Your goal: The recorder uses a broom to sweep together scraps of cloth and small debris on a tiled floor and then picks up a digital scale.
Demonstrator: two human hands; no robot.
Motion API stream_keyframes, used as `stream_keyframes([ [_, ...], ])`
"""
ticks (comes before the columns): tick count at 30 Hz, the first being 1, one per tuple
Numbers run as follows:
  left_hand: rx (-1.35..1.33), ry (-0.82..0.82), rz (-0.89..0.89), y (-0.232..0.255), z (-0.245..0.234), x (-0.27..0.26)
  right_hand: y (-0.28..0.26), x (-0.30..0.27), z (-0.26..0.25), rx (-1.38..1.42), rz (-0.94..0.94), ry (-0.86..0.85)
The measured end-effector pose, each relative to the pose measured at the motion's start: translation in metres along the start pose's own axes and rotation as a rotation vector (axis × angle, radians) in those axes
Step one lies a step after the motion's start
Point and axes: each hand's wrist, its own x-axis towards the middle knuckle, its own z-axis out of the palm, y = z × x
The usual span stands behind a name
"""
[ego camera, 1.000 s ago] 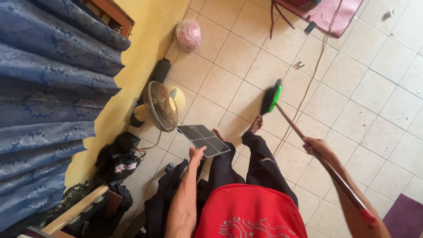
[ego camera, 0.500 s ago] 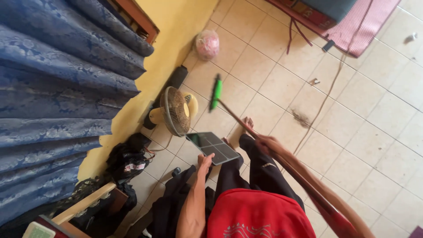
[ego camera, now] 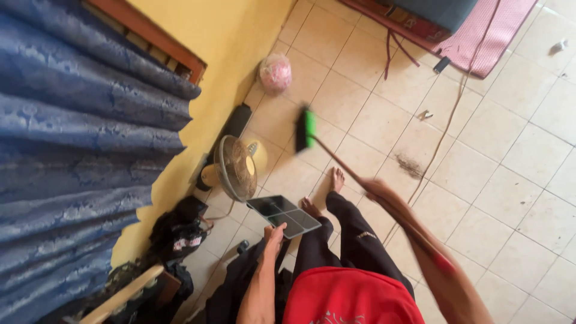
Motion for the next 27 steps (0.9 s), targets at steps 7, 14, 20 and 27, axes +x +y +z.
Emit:
stream_keyframes([
  [7,0.215,-0.010,0.083,0.038,0.032,0.014,0.128,-0.126,-0.128,0.061,0.159,0.198],
  [14,0.257,-0.047,0.135,0.081,0.064,0.019,0.080,-0.174,-0.127,0.311,0.364,0.202],
  [20,0.260,-0.021,0.077,0.111,0.088,0.025,-0.011,-0.071,-0.066,0.299,0.042,0.007],
  [27,0.306,-0.043,0.094,0.160,0.108,0.019,-0.045,0.113,-0.038,0.767,-0.128,-0.173],
])
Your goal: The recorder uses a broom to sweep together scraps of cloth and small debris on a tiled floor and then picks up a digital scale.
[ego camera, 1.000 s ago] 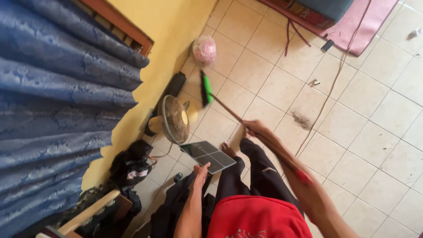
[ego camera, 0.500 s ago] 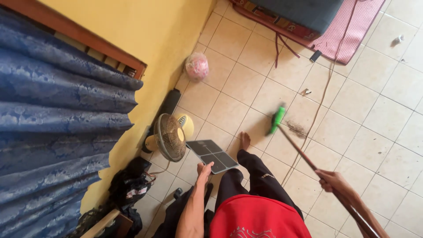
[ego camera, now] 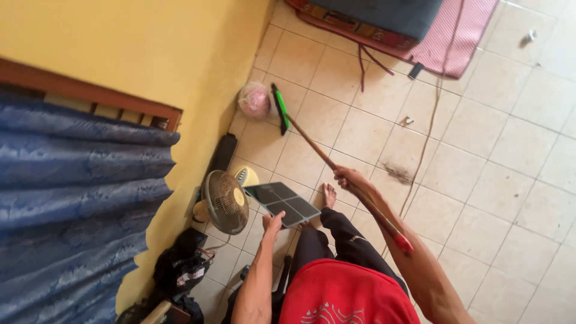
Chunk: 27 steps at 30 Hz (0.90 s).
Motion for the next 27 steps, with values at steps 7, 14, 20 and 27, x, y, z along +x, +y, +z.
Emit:
stream_keyframes([
  [7,0.119,0.072,0.144,0.056,0.033,0.080,-0.047,-0.124,-0.062,-0.221,0.071,0.324],
  [14,0.029,-0.056,0.324,0.167,0.061,0.116,-0.041,-0.298,-0.114,-0.058,0.179,0.564],
  [20,0.185,-0.041,0.365,0.222,0.074,0.145,-0.031,-0.327,-0.101,-0.051,0.128,0.596],
  [27,0.232,-0.050,0.324,0.229,0.054,0.181,-0.084,-0.193,0.000,-0.051,0.044,0.407],
])
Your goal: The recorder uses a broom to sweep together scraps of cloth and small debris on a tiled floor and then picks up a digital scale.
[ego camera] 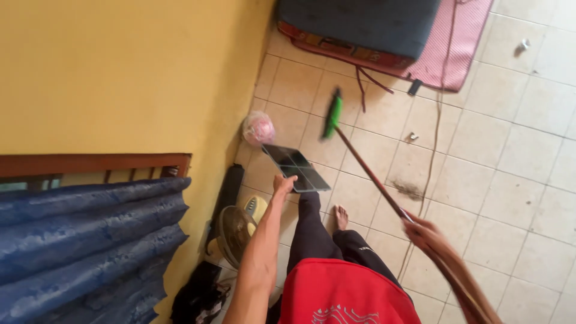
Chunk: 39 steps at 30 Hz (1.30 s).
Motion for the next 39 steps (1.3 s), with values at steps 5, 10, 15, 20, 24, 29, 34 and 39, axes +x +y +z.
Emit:
stream_keyframes([
  [5,-0.062,-0.030,-0.042,0.005,-0.042,0.009,-0.099,0.149,0.157,-0.053,-0.101,-0.196],
  [10,-0.122,-0.035,-0.165,0.008,-0.075,0.030,-0.172,0.275,0.259,-0.017,-0.069,-0.277],
  [15,0.001,0.025,-0.076,0.021,-0.100,0.055,-0.182,0.321,0.261,0.056,0.005,-0.242],
  [20,-0.034,0.054,-0.105,0.033,-0.110,0.082,-0.162,0.264,0.162,-0.145,-0.017,0.065],
  [24,0.028,0.065,-0.125,0.058,-0.108,0.093,-0.137,0.192,0.065,-0.186,-0.008,0.079],
  [29,0.002,-0.001,-0.111,0.063,-0.098,0.100,-0.106,0.132,0.011,0.121,0.053,0.056],
  [34,0.024,-0.047,-0.142,0.063,-0.086,0.099,-0.121,0.087,0.094,0.078,-0.022,0.071],
  [39,0.061,-0.082,-0.149,0.064,-0.083,0.088,-0.161,0.151,0.184,0.048,-0.166,-0.134],
])
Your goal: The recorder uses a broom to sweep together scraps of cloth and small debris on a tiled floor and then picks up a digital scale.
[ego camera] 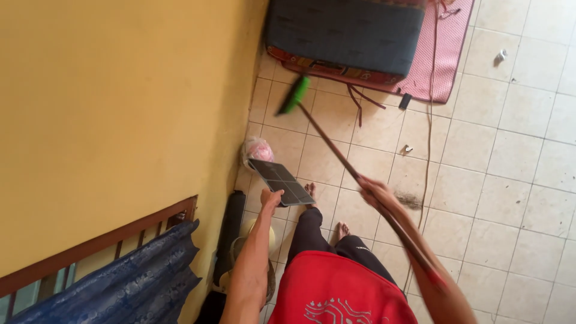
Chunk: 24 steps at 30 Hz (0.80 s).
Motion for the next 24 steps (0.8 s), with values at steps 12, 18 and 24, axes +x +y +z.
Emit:
stream_keyframes([
  [12,0.000,-0.009,0.033,-0.020,0.001,-0.010,0.031,0.030,-0.094,-0.100,0.099,0.215],
  [18,-0.077,-0.020,0.014,-0.030,0.003,-0.024,0.064,-0.100,-0.219,-0.034,0.246,0.392],
  [24,-0.192,0.128,0.016,-0.075,0.033,-0.044,0.074,-0.213,-0.246,-0.302,0.090,0.375],
])
